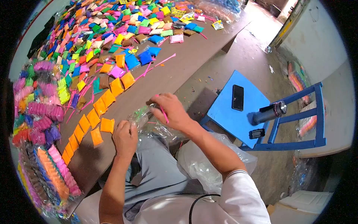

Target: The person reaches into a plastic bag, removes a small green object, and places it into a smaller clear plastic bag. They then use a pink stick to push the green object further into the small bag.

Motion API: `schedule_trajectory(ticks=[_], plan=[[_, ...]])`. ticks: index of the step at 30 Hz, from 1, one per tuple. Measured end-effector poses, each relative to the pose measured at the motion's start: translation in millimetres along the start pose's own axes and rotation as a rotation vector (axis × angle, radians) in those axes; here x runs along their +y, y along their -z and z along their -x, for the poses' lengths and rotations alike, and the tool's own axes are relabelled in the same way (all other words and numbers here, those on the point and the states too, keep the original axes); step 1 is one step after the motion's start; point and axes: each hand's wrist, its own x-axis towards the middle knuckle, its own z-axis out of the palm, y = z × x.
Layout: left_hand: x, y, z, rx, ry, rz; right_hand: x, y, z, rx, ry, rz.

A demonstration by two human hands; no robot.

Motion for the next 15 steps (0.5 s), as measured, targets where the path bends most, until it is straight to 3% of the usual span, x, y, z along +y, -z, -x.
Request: schedule_trajectory(ticks=[5, 6, 9, 11, 14, 15], plan=[[5, -5, 1, 0.077, -0.073, -0.146, -5, 34, -5, 0.174, -0.302, -0.359], [5, -6, 1, 0.082, -0.079, -0.15, -13, 41, -8, 0.154, -0.436, -0.453], [4, -10, 2, 0.097, -0.085, -0.168, -27, 42, -10, 0.111, -0.524, -0.721], [4, -10, 1, 0.107, -0.086, -0.183, -51, 32, -9, 0.081, -0.527, -0.856], [7, -8, 2, 0.092, -0.083, -0.209, -66, 12, -14, -0.007, -0.35, -0.654], [7, -7, 2, 0.09, -0.084, -0.203, -62, 7, -18, 0.034, -0.149, -0.336]])
